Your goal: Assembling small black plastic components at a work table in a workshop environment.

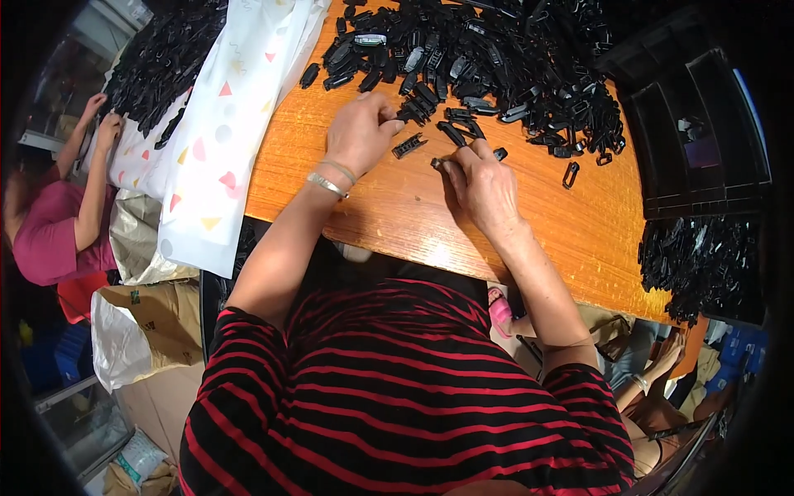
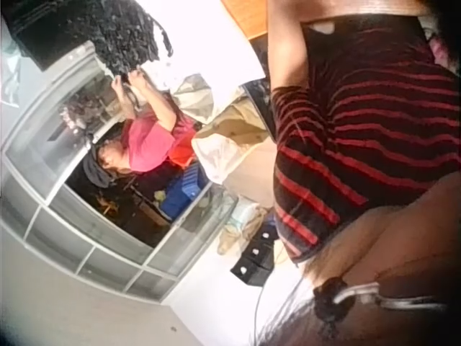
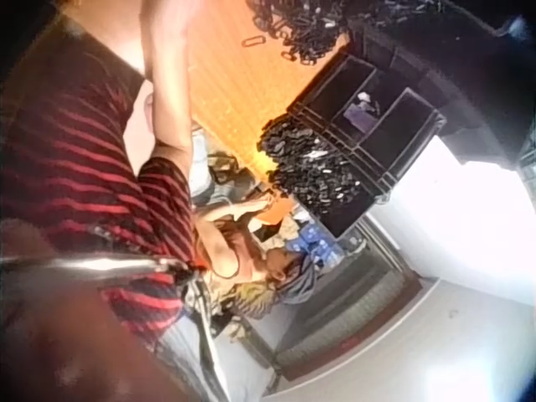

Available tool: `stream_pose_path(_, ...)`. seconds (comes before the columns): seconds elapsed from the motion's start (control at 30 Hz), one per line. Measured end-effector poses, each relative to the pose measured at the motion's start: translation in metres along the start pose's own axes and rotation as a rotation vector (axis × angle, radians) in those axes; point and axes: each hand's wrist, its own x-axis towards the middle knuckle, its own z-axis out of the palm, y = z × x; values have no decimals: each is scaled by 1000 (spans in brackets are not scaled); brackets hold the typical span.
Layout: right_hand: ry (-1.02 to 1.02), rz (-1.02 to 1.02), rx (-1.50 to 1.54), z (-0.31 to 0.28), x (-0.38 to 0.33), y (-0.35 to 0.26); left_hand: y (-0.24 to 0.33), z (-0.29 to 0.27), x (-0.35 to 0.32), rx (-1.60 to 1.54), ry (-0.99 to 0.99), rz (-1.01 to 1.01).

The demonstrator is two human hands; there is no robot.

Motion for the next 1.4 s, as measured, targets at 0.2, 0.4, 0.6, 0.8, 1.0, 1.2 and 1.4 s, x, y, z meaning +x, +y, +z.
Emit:
stream_pose_path(0.2,-71,-54,29,-4,-13,11,5,-8,-26,-1186,-14,-276)
stream_pose_path(0.4,167,108,549,-14,5,-23,18,-18,-42,-1245,-201,-250)
stream_pose_path(0.6,223,116,707,-6,13,-43,26,-18,-51,-1273,-130,-164)
stream_pose_path(0.8,242,34,638,-4,13,-43,26,-21,-57,-1269,-108,-108)
stream_pose_path(1.0,332,-105,531,5,11,-44,38,-19,-67,-1225,-17,-68)
stream_pose_path(1.2,417,-8,585,20,-1,-54,49,-21,-78,-926,123,64)
stream_pose_path(1.4,162,-26,942,27,-4,-49,53,-29,-80,-1417,-7,-73)
